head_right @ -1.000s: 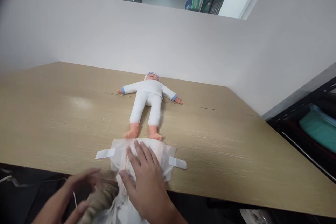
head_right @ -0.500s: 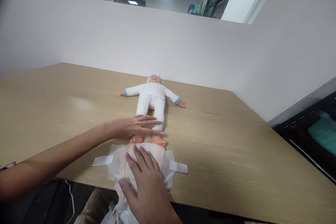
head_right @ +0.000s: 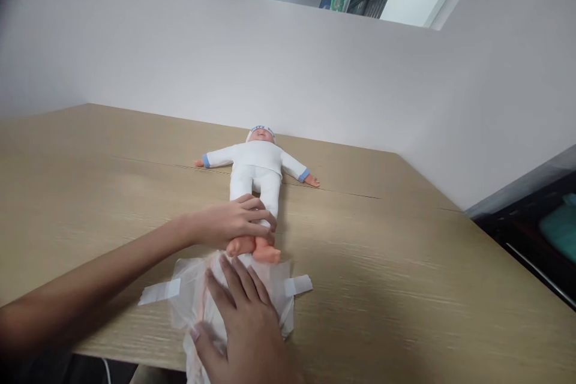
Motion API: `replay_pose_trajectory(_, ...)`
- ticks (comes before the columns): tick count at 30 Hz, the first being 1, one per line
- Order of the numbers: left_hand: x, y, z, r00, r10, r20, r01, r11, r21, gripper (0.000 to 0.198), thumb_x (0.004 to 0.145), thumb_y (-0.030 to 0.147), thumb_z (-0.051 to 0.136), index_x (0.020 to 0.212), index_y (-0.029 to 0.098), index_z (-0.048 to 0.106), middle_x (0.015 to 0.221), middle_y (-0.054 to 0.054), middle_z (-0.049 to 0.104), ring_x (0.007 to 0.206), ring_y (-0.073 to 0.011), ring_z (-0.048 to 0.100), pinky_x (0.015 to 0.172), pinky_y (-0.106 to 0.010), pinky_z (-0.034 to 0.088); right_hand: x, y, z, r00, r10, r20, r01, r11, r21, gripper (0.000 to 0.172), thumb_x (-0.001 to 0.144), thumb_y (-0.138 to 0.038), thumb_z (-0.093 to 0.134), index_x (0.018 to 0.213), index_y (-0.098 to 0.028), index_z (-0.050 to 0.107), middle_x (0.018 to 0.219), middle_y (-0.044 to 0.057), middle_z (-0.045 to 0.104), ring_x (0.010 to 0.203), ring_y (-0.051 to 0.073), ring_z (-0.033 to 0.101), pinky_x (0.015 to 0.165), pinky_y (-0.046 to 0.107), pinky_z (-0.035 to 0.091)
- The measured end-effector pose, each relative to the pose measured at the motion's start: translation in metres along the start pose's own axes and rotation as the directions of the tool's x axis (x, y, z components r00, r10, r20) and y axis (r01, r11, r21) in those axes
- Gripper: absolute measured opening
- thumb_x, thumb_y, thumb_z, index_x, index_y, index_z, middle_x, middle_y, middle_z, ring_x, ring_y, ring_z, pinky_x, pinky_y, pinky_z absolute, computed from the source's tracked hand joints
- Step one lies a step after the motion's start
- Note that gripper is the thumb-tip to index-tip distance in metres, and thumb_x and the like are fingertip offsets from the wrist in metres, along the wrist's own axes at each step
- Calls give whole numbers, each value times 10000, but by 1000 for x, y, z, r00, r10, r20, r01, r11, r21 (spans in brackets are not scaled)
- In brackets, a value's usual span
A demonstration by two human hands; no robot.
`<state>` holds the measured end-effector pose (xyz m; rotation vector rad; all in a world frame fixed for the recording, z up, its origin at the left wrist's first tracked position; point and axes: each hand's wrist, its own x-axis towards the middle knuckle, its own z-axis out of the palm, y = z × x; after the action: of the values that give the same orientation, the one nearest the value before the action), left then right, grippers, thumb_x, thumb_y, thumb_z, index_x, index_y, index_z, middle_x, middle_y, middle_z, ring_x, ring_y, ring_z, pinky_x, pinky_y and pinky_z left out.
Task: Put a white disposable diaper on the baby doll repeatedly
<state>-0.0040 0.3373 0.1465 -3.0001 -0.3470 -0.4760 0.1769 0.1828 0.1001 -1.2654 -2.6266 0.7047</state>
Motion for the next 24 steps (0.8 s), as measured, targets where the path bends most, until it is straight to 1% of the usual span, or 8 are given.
replay_pose_trajectory(3,9,-8,-23,997,-78,-20,71,967,-246,342,952,205,674,1291,245,696,1366,-78,719,1131,-299,587,1006,-459,479,7,2,-6,1000,-5,2,5,1000,2,725,1103,-454,594,1762,-368,305,1843,-43,181,1725,273,206,1411,580,278)
replay_pose_trajectory(5,15,-15,-40,994,-103,-44,77,916,-395,320,977,226,656,1293,252,699,1363,-72,728,1189,-298,592,1052,-460,484,17,5,-9,999,-14,-29,14,1000,-4,691,1127,-466,561,1761,-365,305,1845,-45,183,1727,263,198,1414,573,275)
replay_pose_trajectory(8,23,-29,-62,987,-136,-82,75,853,-516,288,990,312,697,1273,256,704,1352,-66,740,1276,-300,598,1128,-468,461,38,13,-13,995,-25,-96,22,999,-31,671,1132,-437,564,1754,-327,337,1845,-8,215,1725,267,205,1414,571,270)
replay_pose_trajectory(11,25,-41,-77,977,-183,-107,96,833,-545,349,955,400,776,1267,259,710,1304,-64,747,1247,-289,622,1102,-454,475,68,24,-15,984,-43,-175,33,998,-59,626,1130,-405,572,1725,-296,411,1834,40,270,1717,281,231,1410,579,267)
replay_pose_trajectory(15,21,-52,-89,967,-205,-153,82,816,-572,376,948,388,808,1278,234,716,1280,-84,749,1150,-254,672,1039,-421,514,111,43,-18,958,-79,-274,54,994,-97,578,1140,-415,550,1682,-225,485,1776,122,401,1682,303,316,1397,577,287)
replay_pose_trajectory(20,16,-56,-97,943,-269,-197,105,801,-589,375,953,335,813,1302,233,720,1323,-72,742,1200,-243,671,1071,-403,515,163,70,-28,925,-170,-340,114,977,-178,503,1135,-424,576,1587,-201,575,1708,150,490,1626,327,401,1372,569,328)
replay_pose_trajectory(22,15,-57,-98,936,-286,-205,119,805,-581,378,957,334,809,1310,229,723,1336,-76,736,1227,-248,659,1096,-413,511,182,80,-34,923,-165,-348,104,977,-187,463,1119,-428,618,1509,-179,627,1679,171,513,1601,378,421,1354,613,334)
replay_pose_trajectory(24,14,-59,-98,931,-289,-225,114,812,-572,384,954,341,815,1307,218,727,1332,-82,735,1245,-256,652,1112,-422,513,200,89,-41,921,-147,-360,97,983,-154,464,1093,-399,670,1482,-149,632,1616,179,571,1553,416,466,1328,636,354)
